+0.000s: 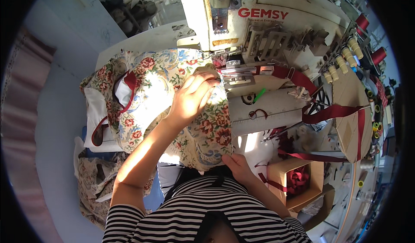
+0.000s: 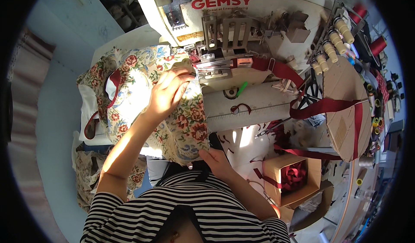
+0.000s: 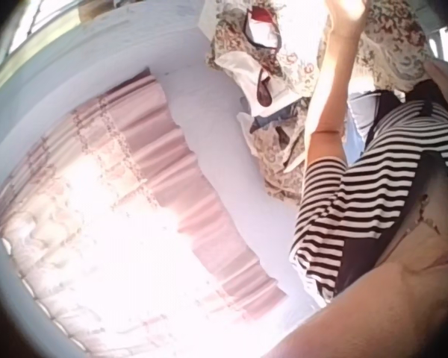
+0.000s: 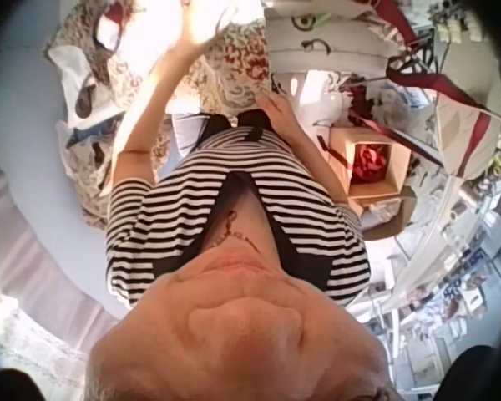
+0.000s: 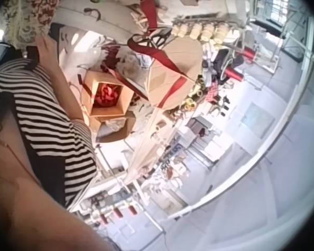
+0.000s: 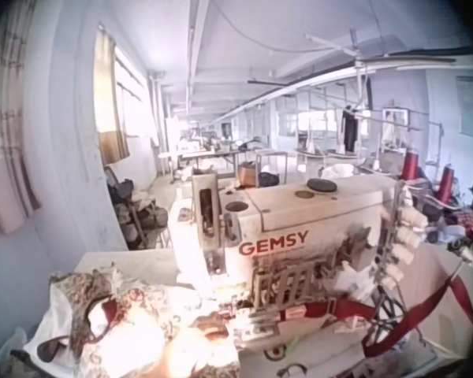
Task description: The person sews a floral-patterned fabric piece using a GEMSY overlock sewing machine, attaching a red ribbon trim along the edge. They repeatedly guide the fabric through the machine, cut threads with scissors, and adjust the ribbon and fabric alignment.
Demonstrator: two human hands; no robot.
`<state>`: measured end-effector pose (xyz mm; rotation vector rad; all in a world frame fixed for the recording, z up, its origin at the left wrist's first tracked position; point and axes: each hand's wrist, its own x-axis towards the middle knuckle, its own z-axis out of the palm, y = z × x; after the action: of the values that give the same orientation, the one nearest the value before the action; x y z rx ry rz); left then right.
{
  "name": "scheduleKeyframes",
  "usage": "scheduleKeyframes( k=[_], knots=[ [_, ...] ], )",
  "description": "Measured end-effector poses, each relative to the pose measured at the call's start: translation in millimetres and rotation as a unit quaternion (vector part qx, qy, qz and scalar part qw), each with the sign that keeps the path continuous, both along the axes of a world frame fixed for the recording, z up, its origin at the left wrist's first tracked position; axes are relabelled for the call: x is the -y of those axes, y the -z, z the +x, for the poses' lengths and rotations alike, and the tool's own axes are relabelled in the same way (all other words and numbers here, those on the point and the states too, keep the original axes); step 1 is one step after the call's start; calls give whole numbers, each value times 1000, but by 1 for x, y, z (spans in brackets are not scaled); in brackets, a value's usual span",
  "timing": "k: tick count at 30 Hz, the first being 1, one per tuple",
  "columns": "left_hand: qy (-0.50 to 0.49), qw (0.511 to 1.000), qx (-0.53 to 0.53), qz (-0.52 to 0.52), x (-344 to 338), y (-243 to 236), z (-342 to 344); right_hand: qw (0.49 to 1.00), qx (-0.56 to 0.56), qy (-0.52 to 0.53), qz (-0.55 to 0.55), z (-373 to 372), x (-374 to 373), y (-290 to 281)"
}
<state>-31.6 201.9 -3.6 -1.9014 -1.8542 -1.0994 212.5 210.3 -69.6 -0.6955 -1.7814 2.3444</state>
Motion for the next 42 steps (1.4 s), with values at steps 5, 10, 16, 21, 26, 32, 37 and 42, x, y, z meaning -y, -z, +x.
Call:
scheduleKeyframes(
  k=[5, 10, 16, 21, 26, 32, 37, 42],
  knots=[
    [1, 1000, 25, -10, -4, -3, -5, 996, -50, 40, -60, -7, -1, -3],
    [12, 998, 58, -30, -7, -9, -11, 998, -57, 32, -23, -11, -9, 10],
    [27, 998, -11, -50, 15, -18, 12, 997, -67, 27, -27, -24, -18, -5],
    [46, 993, -66, -80, 15, -18, 23, 995, -64, 66, -33, -26, -21, -13],
    [18, 992, -106, -69, 22, -14, 17, 994, -94, 54, -8, -39, -23, -5],
    [-10, 983, -169, -65, 20, -14, 14, 997, -66, 48, 15, -48, -29, -19],
    [-18, 980, -187, -61, 16, -16, 13, 996, -59, 57, 37, -54, -35, -12],
    [-7, 978, -199, -65, 20, -17, 15, 992, -104, 68, -11, -64, -37, -18]
  ],
)
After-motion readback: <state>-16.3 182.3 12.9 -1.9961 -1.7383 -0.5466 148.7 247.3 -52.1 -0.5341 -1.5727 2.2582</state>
